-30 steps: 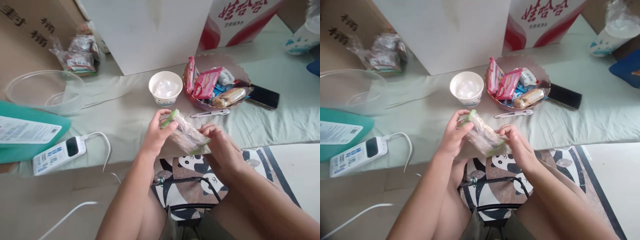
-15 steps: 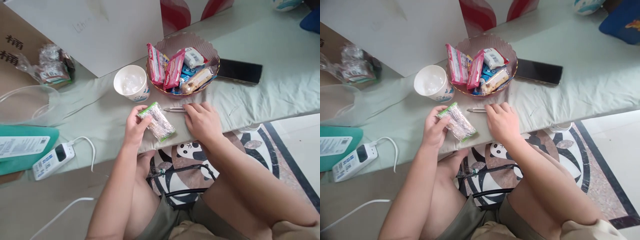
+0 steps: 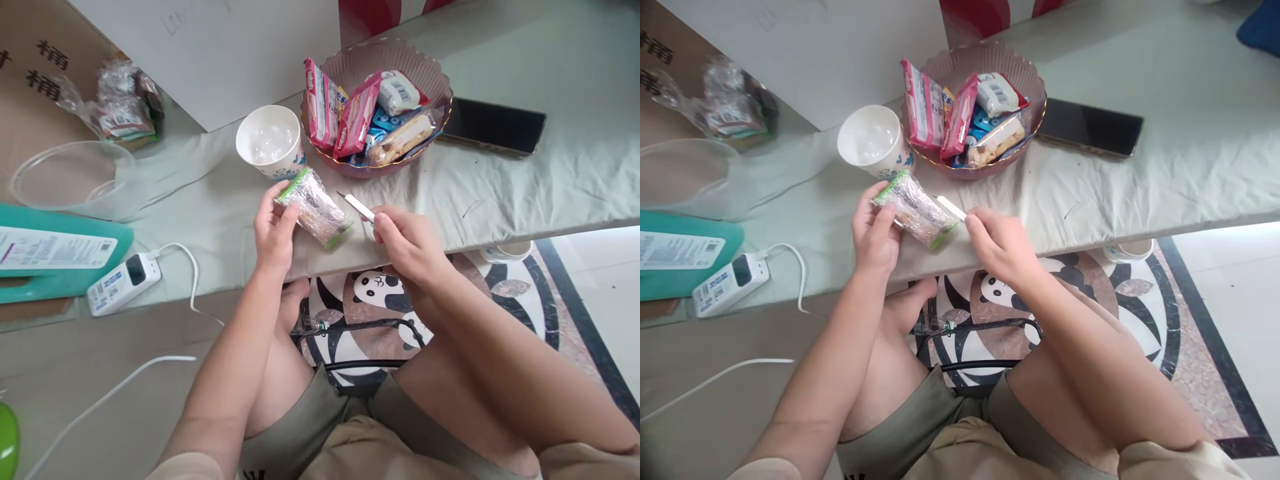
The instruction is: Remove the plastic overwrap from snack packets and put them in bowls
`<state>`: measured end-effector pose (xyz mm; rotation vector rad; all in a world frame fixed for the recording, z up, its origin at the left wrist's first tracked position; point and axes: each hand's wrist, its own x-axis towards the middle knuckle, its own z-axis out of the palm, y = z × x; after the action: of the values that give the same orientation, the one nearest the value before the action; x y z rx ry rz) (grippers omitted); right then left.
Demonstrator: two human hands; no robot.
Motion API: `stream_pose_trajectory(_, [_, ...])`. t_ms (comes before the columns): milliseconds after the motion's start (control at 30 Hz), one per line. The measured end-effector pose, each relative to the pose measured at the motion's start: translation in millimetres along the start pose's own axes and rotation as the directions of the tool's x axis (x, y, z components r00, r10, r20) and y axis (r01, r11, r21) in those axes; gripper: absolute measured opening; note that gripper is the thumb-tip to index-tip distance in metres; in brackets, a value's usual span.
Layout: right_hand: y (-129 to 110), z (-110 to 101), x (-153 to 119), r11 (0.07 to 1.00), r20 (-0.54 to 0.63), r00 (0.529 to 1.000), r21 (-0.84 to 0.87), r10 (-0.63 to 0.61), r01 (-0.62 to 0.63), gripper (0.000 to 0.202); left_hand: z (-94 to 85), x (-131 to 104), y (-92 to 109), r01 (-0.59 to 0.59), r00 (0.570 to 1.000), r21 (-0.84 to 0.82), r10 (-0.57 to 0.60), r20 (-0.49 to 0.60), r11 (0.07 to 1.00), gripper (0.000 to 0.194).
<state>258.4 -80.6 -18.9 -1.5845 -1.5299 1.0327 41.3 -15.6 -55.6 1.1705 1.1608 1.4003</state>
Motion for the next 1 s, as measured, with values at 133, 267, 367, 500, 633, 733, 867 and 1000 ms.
stream_pose_trajectory(133, [-3.5,9.9,1.6,0.993,0.035,0.999,0.116,-0.004,0.000,0.037,0.7,-1.9,-1.0,0.010,0.999,0.047,-0.012,0.035,0.999,0.057])
stream_pose_trajectory(267, [-6.0,19.3,2.9,0.985,0.070,0.997,0.172,0.017,-0.029,0.040,4.9,-7.7,3.2,0.034,0.999,0.045,-0.035,0.017,0.998,0.055])
stream_pose_trajectory(367, [-7.8,22.7,3.4,0.980,0.060,0.996,0.183,0.070,-0.080,0.039,8.8,-11.5,5.2,0.052,0.999,0.034,-0.051,-0.010,0.998,0.055])
stream_pose_trajectory(500, [-8.2,21.7,2.8,0.975,0.113,0.986,0.174,0.122,-0.141,0.042,10.1,-11.0,3.5,0.033,0.999,0.008,-0.033,-0.001,0.999,0.056])
stream_pose_trajectory(633, [-4.8,18.9,0.9,0.968,0.149,0.973,0.154,0.175,-0.198,0.043,6.6,-4.5,5.1,0.034,0.998,-0.047,-0.037,-0.055,0.998,0.056])
stream_pose_trajectory(733, [-0.7,18.6,-0.2,0.972,0.161,0.973,0.138,0.167,-0.190,0.040,2.0,1.1,9.5,0.050,0.990,-0.111,-0.063,-0.122,0.993,0.054])
stream_pose_trajectory(867, [1.8,17.4,-0.7,0.978,0.184,0.969,0.099,0.166,-0.186,0.037,-7.9,8.1,13.6,0.083,0.974,-0.155,-0.113,-0.198,0.984,0.048])
stream_pose_trajectory(1000, [0.8,5.1,0.7,0.988,0.188,0.970,-0.015,0.153,-0.153,0.039,-19.1,14.2,14.5,0.099,0.954,-0.220,-0.156,-0.256,0.971,0.039])
